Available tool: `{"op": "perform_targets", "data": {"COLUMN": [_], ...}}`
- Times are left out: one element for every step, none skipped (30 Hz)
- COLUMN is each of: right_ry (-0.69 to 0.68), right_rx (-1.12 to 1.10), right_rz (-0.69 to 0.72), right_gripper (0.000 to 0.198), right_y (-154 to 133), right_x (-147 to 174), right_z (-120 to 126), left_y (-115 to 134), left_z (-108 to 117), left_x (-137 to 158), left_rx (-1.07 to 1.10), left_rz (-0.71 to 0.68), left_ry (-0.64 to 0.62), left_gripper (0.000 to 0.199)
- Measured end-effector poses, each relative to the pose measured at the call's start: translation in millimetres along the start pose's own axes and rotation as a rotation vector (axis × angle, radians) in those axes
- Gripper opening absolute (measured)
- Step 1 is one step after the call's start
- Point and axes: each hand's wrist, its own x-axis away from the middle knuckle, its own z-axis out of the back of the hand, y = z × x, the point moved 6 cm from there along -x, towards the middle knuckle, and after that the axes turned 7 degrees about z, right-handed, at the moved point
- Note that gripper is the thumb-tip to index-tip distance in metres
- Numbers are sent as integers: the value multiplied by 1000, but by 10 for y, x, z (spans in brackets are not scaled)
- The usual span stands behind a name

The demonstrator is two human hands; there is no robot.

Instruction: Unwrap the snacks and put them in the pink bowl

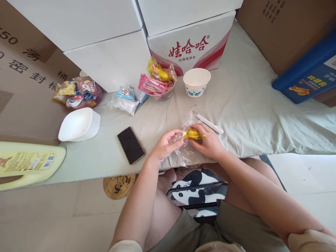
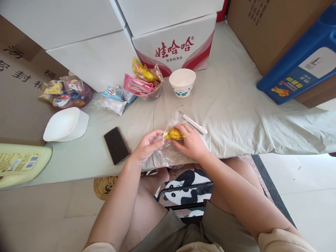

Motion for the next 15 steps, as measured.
{"op": "perform_targets", "data": {"right_ry": [6,8,7,5,3,6,11,23,45,75,112,151,192,230,262], "right_rx": [-19,-36,-52,-65,-80,-94,-108,-118,-124,-126,-127,-127,-126,-125,-124], "right_rz": [-8,-15,-22,-29,-36,-41,-41,-40,-37,-34,-31,-29,-29,-31,-35], "right_gripper": [35,34,34,34,34,33,32,31,30,29,28,27,27,26,26], "right_y": [4,8,12,16,20,23,24,24,25,28,33,41,51,63,76], "right_x": [-2,-3,-4,-6,-7,-9,-11,-12,-12,-11,-8,-3,4,12,19], "right_z": [8,15,20,24,28,35,44,58,80,108,142,179,218,257,293], "left_y": [-1,-3,-6,-8,-7,-3,4,11,19,25,29,29,27,23,18], "left_z": [2,11,25,45,71,105,146,192,239,282,317,345,363,376,382], "left_x": [-2,-8,-18,-31,-45,-59,-70,-77,-79,-79,-77,-76,-75,-73,-72], "left_rx": [-1,-3,-4,1,13,35,68,106,143,175,201,219,228,231,231], "left_rz": [6,11,14,15,12,4,-8,-24,-42,-58,-72,-79,-83,-83,-81], "left_ry": [6,23,50,84,126,178,238,303,366,418,458,484,499,509,513], "left_gripper": [40,37,33,29,24,20,16,13,11,10,10,10,10,10,10]}}
